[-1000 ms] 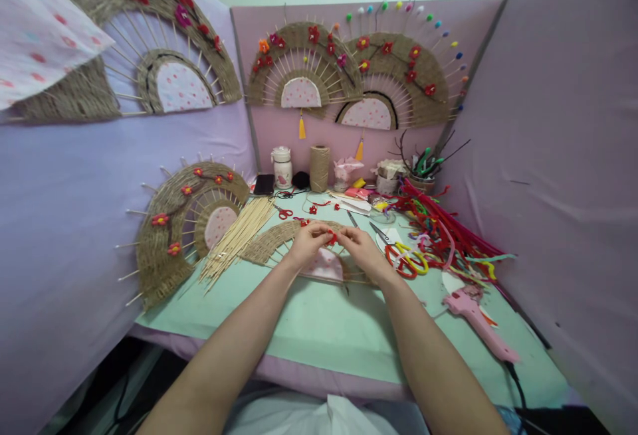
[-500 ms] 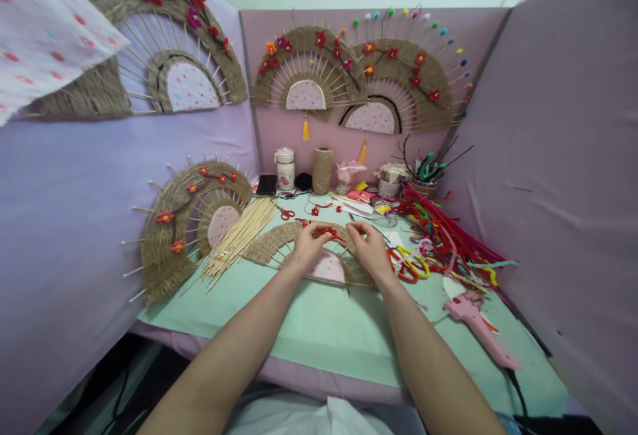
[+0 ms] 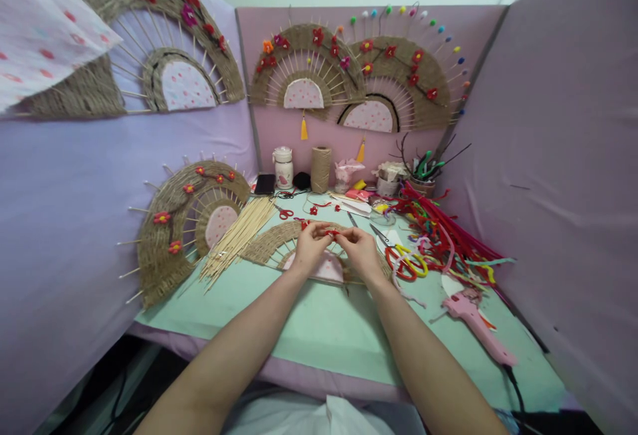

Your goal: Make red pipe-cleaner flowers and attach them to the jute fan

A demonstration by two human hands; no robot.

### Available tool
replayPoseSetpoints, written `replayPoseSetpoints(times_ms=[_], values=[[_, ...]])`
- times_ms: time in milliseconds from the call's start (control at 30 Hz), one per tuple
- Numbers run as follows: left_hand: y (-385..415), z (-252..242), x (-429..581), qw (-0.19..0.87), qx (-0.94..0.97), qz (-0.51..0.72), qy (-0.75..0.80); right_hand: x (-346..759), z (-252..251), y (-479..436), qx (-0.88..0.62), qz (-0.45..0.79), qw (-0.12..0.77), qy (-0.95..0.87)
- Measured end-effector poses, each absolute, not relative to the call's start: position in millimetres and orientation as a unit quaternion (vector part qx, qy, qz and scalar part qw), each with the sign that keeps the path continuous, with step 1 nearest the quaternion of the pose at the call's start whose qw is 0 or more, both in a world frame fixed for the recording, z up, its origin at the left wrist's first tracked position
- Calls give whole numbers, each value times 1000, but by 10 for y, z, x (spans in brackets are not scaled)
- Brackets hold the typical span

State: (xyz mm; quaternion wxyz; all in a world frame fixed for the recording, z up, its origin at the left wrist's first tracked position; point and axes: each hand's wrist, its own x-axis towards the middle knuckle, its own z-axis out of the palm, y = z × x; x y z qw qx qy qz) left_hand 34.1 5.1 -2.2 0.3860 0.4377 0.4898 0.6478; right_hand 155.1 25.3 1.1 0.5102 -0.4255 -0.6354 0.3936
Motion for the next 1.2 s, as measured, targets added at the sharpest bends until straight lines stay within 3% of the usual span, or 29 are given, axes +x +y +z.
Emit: replayPoseSetpoints(times_ms=[267, 533, 733, 967, 1200], values=[[-56, -2, 408, 201, 556, 620, 516, 1473, -11, 214, -468, 447, 517, -561], [67, -51, 306, 310, 476, 628, 532, 1569, 111, 190, -416, 321, 505, -685], [40, -15, 331, 363, 460, 632, 507, 1572, 110, 175, -415, 306, 500, -696], [38, -30, 334, 356, 474, 626, 507, 1564, 82, 186, -452, 281, 486, -693], [60, -31, 355, 412, 419, 634, 503, 1533, -6, 268, -441, 411, 521, -605]])
